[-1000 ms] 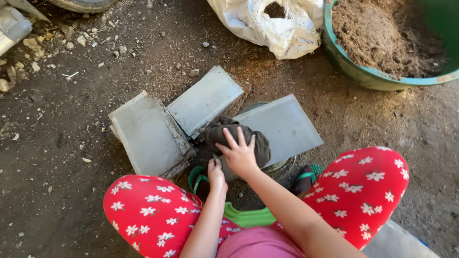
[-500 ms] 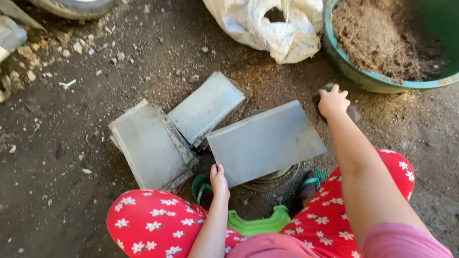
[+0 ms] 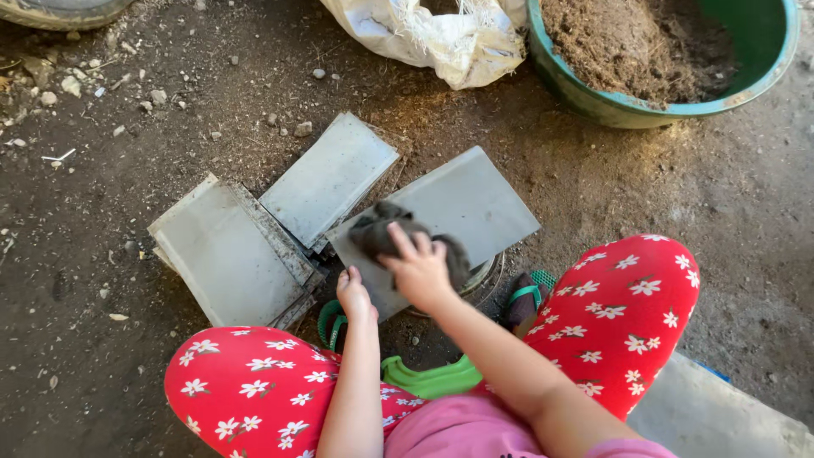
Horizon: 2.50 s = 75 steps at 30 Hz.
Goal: The person sits on a small stool and scrubs rectangular tiles with a dark cloth. They wipe each tile repeatedly, flip it over to clean the other side, and place it on a stack. The person continues this process for multiple tiles.
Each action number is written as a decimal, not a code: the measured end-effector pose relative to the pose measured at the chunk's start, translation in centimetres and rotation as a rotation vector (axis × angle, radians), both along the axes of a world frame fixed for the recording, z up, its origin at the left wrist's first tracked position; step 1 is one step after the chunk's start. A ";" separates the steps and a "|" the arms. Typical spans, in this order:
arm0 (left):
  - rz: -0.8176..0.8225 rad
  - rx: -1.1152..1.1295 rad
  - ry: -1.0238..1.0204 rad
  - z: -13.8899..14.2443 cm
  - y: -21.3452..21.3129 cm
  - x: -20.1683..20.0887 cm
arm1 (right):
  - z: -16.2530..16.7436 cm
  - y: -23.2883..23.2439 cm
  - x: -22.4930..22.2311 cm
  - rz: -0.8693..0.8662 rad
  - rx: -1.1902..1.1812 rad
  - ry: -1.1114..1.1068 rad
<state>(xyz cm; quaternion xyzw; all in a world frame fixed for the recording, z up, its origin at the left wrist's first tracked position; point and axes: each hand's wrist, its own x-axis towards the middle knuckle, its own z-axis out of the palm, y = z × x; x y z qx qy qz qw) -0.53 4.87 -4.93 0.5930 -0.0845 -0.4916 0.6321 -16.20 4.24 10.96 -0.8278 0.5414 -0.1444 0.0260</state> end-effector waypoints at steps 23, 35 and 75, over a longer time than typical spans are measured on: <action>-0.976 -0.568 -1.656 14.2 -7.3 -14.2 | 3.8 -16.0 -33.1 -0.396 -0.021 -0.182; -2.032 -0.314 -1.560 11.8 -22.8 -25.7 | 6.1 -15.6 -32.7 -0.455 -0.029 -0.385; -0.077 0.510 -1.157 0.6 0.0 1.9 | -3.4 -12.0 -2.9 -0.196 0.145 -0.037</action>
